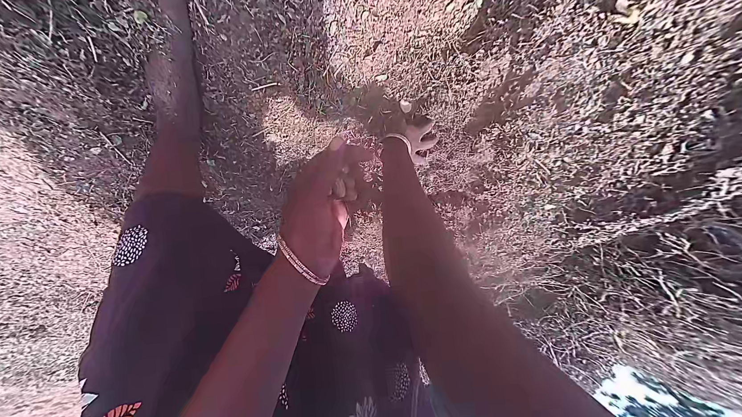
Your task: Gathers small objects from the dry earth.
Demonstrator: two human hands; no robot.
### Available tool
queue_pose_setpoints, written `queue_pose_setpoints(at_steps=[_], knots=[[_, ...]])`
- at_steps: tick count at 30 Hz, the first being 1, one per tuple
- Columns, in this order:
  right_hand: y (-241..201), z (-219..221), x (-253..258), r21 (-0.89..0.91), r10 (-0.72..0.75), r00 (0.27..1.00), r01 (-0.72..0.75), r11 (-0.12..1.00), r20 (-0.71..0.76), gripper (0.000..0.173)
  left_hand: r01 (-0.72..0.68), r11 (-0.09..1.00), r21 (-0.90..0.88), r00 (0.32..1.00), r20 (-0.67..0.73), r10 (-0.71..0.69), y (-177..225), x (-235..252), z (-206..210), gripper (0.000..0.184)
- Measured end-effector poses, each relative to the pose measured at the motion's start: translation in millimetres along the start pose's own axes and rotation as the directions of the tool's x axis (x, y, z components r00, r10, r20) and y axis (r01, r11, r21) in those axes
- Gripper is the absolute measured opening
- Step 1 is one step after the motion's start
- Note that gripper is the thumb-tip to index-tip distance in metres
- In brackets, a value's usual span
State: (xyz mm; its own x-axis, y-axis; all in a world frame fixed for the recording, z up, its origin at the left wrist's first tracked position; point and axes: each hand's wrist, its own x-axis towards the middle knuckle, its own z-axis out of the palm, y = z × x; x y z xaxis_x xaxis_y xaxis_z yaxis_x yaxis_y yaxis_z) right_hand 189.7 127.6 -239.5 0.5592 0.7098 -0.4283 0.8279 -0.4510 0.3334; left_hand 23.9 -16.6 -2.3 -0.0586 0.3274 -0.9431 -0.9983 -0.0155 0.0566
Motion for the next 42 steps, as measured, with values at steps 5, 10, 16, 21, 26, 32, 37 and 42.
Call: queue_pose_setpoints(at_steps=[5, 10, 16, 21, 26, 32, 37, 42], knots=[[-63, -6, -76, 0.425, -0.587, 0.653, 0.413, 0.805, 0.478, 0.087, 0.005, 0.999, 0.036, 1.0, 0.017, -0.005, -5, -3, 0, 0.038], [-6, -66, -123, 0.652, -0.704, 0.368, 0.274, 0.706, 0.607, 0.081, -0.037, 0.999, 0.026, 0.999, 0.028, 0.036, 9, -1, 4, 0.037], [57, -54, -20, 0.199, -0.055, 0.993, 0.034, 0.979, 0.102, 0.085, -0.024, 1.0, -0.02, 1.0, -0.005, 0.024, 15, 0, 8, 0.038], [-9, 15, -7, 0.02, -0.081, 0.975, 0.078, 0.997, 0.206, 0.088, 0.009, 1.0, 0.003, 1.0, 0.007, -0.009, 14, -2, 4, 0.039], [2, -18, -35, 0.38, -0.529, 0.583, 0.369, 0.848, 0.617, 0.05, -0.025, 1.0, 0.004, 1.0, 0.01, 0.025, 14, -1, 6, 0.04], [27, -103, 3, 0.227, -0.764, 0.537, 0.744, 0.629, 0.358, 0.061, -0.024, 1.0, -0.009, 0.999, -0.027, 0.023, 12, 1, 7, 0.039], [-46, -67, 54, -0.307, -0.527, 0.844, 0.531, 0.79, 0.103, 0.086, -0.168, 0.986, -0.001, 0.948, -0.273, 0.161, 11, 6, 7, 0.038], [-80, -39, -4, 0.33, -0.729, 0.534, 0.658, 0.677, 0.429, 0.085, -0.241, 0.969, 0.052, 0.907, -0.342, 0.244, 20, 8, 3, 0.041]])
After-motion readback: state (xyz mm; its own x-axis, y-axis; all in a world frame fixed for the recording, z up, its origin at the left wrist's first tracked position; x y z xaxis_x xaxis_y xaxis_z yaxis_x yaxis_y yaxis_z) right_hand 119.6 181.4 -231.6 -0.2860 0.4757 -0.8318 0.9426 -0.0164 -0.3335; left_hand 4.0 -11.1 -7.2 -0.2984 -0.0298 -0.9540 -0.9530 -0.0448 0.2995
